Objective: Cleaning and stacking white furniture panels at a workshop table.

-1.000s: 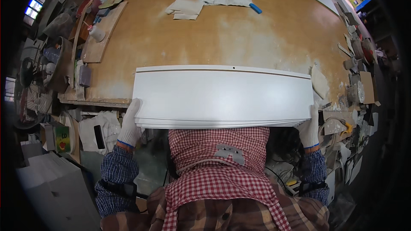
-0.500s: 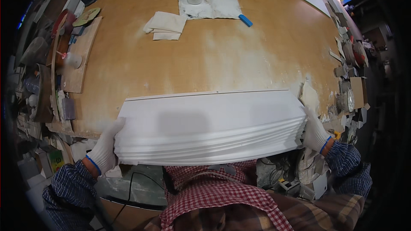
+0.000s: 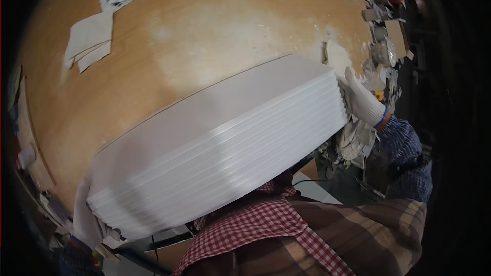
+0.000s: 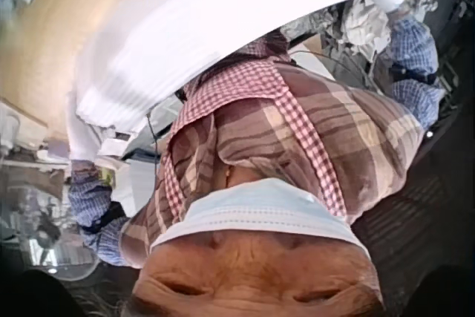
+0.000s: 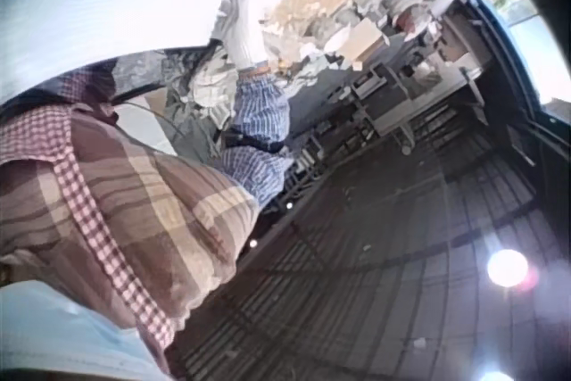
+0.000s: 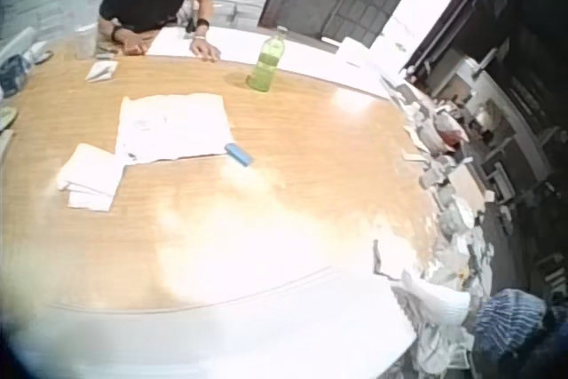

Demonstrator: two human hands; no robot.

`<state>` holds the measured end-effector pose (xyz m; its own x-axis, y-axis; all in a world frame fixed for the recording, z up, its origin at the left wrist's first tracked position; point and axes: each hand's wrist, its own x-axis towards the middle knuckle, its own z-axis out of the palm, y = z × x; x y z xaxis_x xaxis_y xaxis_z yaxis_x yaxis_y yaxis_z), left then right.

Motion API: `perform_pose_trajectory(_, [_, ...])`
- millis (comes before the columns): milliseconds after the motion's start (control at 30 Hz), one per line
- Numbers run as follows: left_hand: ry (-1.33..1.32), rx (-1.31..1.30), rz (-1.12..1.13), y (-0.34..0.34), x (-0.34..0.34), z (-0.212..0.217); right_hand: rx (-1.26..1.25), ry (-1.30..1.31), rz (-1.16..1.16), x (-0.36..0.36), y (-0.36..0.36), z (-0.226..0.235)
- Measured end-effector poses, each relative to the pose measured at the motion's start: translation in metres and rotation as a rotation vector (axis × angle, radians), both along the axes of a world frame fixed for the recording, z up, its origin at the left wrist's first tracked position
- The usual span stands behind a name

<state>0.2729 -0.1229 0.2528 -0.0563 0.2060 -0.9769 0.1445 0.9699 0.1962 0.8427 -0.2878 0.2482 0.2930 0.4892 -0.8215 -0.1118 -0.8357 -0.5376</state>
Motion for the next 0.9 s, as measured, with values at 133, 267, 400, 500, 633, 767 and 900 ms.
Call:
perform_pose_trajectory(133, [-0.290, -0.060, -0.154, 0.006, -0.004, 0.001, 0.312, -0.135, -0.272, 0.010, -0.044, -0.060])
perform_pose_trajectory(267, [-0.195, -0.015, -0.030, 0.003, 0.004, -0.025, 0.759, -0.250, -0.462, 0.004, 0.000, -0.072])
perform_pose_trajectory(400, [-0.249, 0.079, 0.030, -0.020, -0.018, -0.001, 0.806, -0.122, -0.482, 0.010, -0.033, -0.070])
perform_pose_trajectory(500, [-0.447, 0.088, -0.059, -0.007, -0.086, -0.060, 0.829, -0.007, -0.498, 0.047, -0.035, -0.064])
perform_pose_trajectory(633, [-0.121, 0.588, -0.036, -0.050, -0.064, -0.091, 0.862, 0.087, -0.494, -0.045, -0.009, -0.079])
perform_pose_trajectory(767, [-0.269, 0.970, 0.483, -0.064, -0.024, -0.129, 0.895, 0.085, -0.511, -0.060, 0.019, -0.094])
perform_pose_trajectory(900, [-0.429, 1.085, 0.623, -0.054, 0.004, -0.125, 0.979, 0.225, -0.450, -0.028, 0.014, -0.110])
